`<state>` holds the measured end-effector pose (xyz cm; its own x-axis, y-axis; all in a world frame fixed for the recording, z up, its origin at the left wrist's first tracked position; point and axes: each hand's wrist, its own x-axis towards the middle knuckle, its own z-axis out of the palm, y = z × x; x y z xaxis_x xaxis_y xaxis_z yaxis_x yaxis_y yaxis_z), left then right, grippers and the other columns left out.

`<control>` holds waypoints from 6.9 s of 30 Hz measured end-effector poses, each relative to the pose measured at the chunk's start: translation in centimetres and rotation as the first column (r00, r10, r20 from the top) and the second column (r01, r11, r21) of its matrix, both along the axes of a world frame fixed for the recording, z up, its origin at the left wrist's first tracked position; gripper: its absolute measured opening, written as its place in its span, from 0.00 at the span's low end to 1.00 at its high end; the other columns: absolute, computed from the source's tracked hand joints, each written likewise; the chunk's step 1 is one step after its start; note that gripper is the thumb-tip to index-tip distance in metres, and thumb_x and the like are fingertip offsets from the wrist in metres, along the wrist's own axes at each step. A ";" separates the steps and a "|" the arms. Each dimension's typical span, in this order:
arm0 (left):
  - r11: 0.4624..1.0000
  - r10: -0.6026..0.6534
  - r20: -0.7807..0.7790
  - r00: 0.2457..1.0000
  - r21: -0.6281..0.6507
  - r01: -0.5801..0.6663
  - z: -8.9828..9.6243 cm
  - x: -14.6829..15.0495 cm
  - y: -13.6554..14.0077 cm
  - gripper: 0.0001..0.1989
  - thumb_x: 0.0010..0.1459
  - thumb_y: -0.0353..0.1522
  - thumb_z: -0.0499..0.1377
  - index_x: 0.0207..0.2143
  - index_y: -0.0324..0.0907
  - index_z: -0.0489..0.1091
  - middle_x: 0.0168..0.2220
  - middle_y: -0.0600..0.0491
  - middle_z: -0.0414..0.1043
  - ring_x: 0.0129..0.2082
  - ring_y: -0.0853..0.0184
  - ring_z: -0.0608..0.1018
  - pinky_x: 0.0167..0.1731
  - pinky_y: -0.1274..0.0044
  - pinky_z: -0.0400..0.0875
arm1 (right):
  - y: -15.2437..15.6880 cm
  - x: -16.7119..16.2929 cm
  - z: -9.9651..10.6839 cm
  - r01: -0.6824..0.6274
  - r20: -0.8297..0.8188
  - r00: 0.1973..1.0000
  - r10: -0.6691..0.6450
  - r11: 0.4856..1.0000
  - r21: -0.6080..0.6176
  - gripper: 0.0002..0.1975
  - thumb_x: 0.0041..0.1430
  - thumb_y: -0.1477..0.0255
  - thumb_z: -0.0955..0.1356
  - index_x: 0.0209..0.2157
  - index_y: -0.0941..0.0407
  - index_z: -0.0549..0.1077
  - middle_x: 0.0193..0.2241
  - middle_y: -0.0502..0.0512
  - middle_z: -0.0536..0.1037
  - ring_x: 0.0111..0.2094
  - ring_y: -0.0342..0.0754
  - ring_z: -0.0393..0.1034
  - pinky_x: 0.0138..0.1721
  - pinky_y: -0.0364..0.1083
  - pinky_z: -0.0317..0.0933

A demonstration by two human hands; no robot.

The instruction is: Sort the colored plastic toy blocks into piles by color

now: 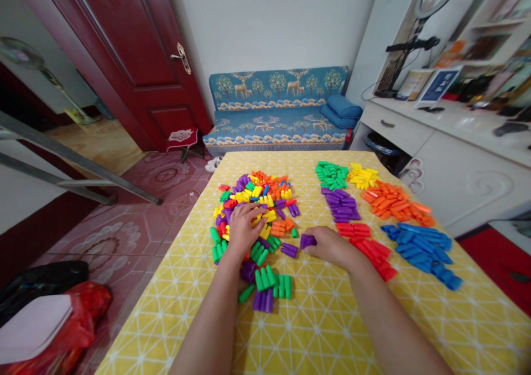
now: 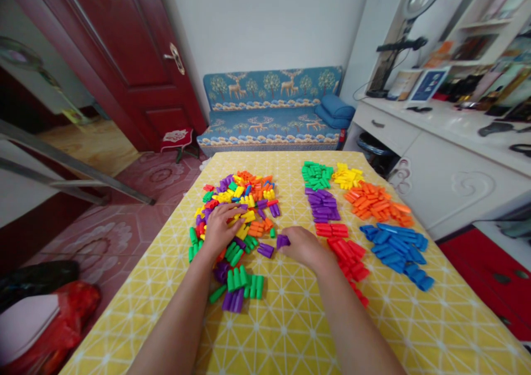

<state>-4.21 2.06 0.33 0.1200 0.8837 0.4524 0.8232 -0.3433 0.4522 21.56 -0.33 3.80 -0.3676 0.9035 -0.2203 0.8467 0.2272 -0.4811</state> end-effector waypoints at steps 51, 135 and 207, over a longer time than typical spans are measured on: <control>1.000 -0.007 0.000 1.000 -0.009 0.007 -0.1 -0.2 0.0 0.11 0.58 0.37 0.60 0.44 0.52 0.76 0.50 0.53 0.74 0.52 0.59 0.72 0.54 0.63 0.65 | 11.1 11.1 1.3 -0.239 0.175 0.968 0.180 0.870 0.431 0.24 0.45 0.81 0.62 0.45 0.56 0.75 0.45 0.57 0.76 0.47 0.54 0.68 0.49 0.49 0.60; 1.000 -0.016 0.018 1.000 0.002 0.016 -0.1 -0.3 -0.1 0.11 0.59 0.37 0.61 0.44 0.52 0.76 0.50 0.54 0.74 0.52 0.60 0.71 0.55 0.64 0.64 | -2.5 -1.9 -2.8 -0.146 -0.156 0.969 0.193 0.951 0.273 0.20 0.55 0.69 0.70 0.51 0.49 0.73 0.45 0.55 0.75 0.40 0.50 0.73 0.39 0.47 0.66; 1.000 0.013 0.051 0.999 -0.022 -0.011 0.1 -0.2 -0.2 0.11 0.56 0.34 0.62 0.42 0.51 0.78 0.50 0.54 0.75 0.53 0.59 0.71 0.56 0.63 0.63 | 5.9 -6.4 -5.7 0.123 -0.448 0.894 0.021 0.949 0.290 0.17 0.51 0.78 0.65 0.44 0.53 0.72 0.40 0.52 0.78 0.41 0.49 0.72 0.42 0.46 0.63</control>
